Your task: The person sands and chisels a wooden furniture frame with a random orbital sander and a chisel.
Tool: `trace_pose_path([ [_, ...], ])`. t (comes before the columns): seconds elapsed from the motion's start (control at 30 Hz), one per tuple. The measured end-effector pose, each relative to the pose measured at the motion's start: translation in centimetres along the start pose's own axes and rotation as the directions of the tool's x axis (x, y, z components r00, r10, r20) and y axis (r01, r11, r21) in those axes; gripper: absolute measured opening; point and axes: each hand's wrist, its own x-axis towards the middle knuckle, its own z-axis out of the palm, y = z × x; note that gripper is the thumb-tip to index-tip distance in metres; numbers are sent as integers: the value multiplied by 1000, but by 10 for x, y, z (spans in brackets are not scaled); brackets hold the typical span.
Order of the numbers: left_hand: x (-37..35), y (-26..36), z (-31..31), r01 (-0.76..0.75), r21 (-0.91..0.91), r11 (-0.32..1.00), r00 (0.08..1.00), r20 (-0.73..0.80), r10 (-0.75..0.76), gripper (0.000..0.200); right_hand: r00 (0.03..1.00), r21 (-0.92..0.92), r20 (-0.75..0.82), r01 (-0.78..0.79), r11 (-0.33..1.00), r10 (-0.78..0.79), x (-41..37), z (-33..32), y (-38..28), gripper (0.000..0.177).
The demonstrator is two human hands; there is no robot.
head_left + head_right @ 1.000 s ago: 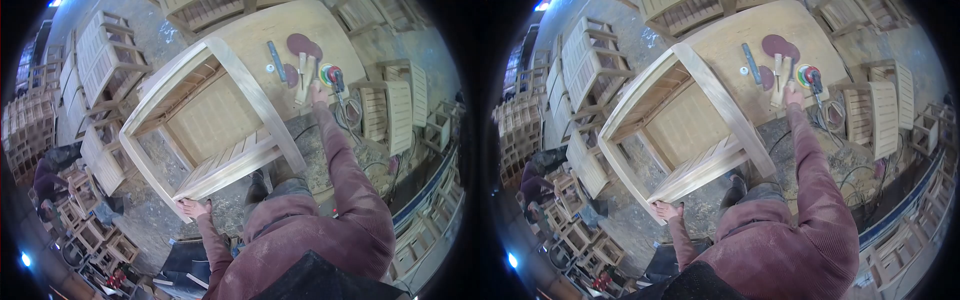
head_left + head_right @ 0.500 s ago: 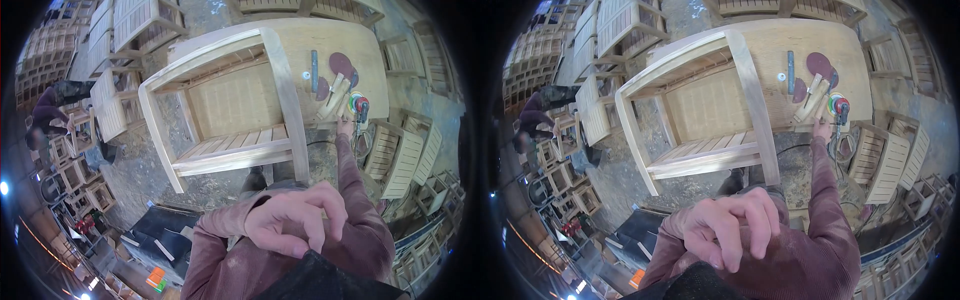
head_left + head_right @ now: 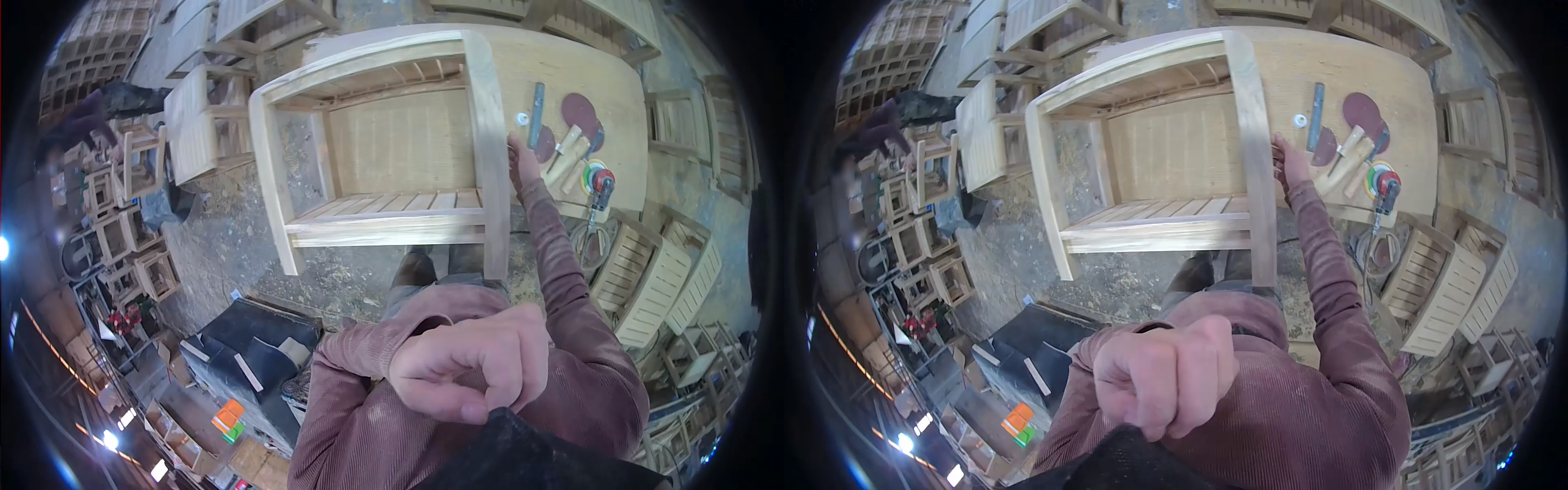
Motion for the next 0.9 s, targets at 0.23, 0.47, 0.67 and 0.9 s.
trace_pose_path([
  [0.23,-86,70,-133,564,820,-98,785,-495,372,37,809,-635,161,523,569,-565,-60,45,13,55],
  [0.47,-178,161,-302,709,77,-701,598,-593,539,56,813,-770,95,426,475,-575,-125,53,32,54],
  [0.67,-94,219,-410,352,-129,-927,759,-540,363,59,759,-807,35,405,430,-650,-121,61,36,49],
  [0.9,-57,203,-420,613,-10,-790,630,-597,497,73,746,-827,5,378,417,-666,-121,67,36,47],
])
